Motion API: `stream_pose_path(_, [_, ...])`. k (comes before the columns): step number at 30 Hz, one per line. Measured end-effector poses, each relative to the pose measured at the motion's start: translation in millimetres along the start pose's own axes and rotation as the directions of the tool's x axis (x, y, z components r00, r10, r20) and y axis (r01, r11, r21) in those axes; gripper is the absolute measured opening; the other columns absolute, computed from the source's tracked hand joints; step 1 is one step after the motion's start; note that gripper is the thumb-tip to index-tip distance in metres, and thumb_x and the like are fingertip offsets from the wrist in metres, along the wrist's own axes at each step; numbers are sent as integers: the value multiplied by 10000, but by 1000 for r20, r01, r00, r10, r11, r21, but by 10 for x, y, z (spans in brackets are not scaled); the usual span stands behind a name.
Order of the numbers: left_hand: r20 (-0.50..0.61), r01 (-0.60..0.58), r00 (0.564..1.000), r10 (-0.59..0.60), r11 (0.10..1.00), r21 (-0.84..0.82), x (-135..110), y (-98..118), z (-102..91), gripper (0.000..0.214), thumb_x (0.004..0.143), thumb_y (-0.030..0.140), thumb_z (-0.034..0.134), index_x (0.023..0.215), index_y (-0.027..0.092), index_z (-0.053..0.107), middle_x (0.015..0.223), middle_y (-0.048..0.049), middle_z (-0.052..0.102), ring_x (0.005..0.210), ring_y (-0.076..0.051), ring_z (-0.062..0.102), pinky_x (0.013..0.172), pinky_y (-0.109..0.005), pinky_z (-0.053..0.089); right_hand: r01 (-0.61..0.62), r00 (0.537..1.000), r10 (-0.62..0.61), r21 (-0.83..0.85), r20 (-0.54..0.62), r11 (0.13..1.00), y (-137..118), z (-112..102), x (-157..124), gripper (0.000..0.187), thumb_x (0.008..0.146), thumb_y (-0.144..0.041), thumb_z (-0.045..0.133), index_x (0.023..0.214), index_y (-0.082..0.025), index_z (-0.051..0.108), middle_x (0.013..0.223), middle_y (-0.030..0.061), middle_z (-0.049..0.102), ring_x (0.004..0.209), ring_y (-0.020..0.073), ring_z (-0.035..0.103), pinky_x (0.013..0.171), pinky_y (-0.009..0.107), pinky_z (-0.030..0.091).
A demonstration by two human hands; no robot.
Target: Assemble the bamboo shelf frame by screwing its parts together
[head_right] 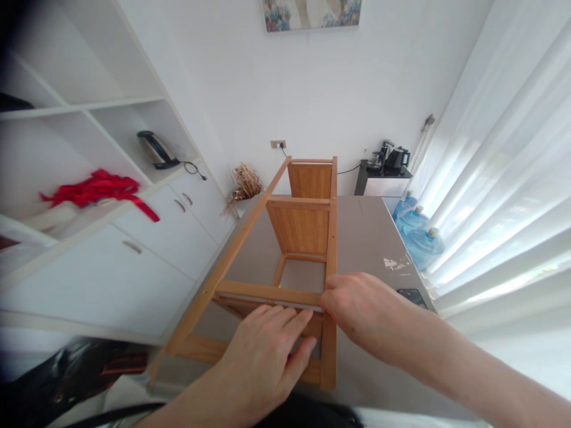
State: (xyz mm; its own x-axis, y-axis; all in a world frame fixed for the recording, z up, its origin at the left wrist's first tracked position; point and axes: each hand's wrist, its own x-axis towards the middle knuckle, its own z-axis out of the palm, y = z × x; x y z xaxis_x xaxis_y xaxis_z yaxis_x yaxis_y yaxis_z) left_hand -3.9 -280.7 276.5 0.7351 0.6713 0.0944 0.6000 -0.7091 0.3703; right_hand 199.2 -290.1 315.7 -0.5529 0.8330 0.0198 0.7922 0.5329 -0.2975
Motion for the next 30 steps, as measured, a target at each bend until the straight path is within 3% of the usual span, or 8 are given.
stream_pose_path(4, [18, -10, 1000, 10, 1000, -13, 60, 0, -72, 194, 895, 279, 424, 909, 189, 596, 849, -38, 622, 824, -201, 560, 783, -377, 436, 10, 1000, -10, 22, -24, 1000, -17, 4, -8, 222, 847, -84, 472, 680, -177, 585, 686, 9, 564, 589, 107, 524, 514, 231, 335])
stream_pose_path(8, [-38, -15, 999, 16, 999, 46, 145, 2, -106, 96, 852, 223, 503, 783, 183, 556, 808, -23, 581, 769, -181, 524, 709, -335, 420, -19, 1000, 20, 57, -5, 998, -28, -2, -15, 221, 865, -99, 443, 735, -182, 602, 713, 14, 582, 613, 112, 548, 533, 228, 354])
stream_pose_path(11, [-63, -39, 997, 46, 993, 112, 212, 27, -113, 49, 804, 199, 566, 781, 186, 525, 826, -18, 550, 791, -186, 501, 704, -335, 405, -64, 998, 67, 96, -23, 993, -16, 10, -25, 202, 871, -126, 442, 773, -186, 607, 729, 9, 596, 626, 114, 556, 555, 229, 370])
stream_pose_path(15, [-35, -84, 995, 91, 981, 175, 320, 55, -107, 137, 759, 226, 618, 810, 184, 498, 880, -33, 528, 833, -206, 493, 728, -358, 396, -121, 988, 132, 128, -82, 984, 19, 72, -72, 155, 860, -155, 470, 770, -185, 593, 697, -5, 595, 595, 111, 533, 546, 231, 365])
stream_pose_path(20, [-24, -101, 994, 106, 984, 149, 431, -2, -47, 170, 750, 237, 625, 781, 182, 467, 822, -13, 542, 813, -189, 523, 807, -366, 375, -97, 979, 123, 161, -162, 982, 35, 172, -162, 160, 865, -145, 458, 826, -180, 609, 730, 10, 598, 616, 114, 543, 574, 234, 389])
stream_pose_path(23, [23, -86, 996, 84, 990, 111, 443, -27, -34, 167, 761, 243, 615, 783, 183, 460, 778, 8, 554, 746, -170, 542, 764, -340, 386, -83, 973, 112, 148, -200, 985, 35, 217, -210, 177, 883, -166, 443, 819, -181, 607, 732, 15, 590, 617, 115, 543, 583, 235, 403])
stream_pose_path(30, [59, -45, 997, 40, 995, 89, 427, 13, -101, 179, 785, 282, 608, 850, 195, 466, 845, 0, 586, 817, -187, 574, 681, -298, 407, -24, 960, 71, 172, -271, 985, 6, 267, -255, 239, 908, -188, 409, 855, -176, 641, 838, 56, 605, 713, 123, 579, 641, 235, 455])
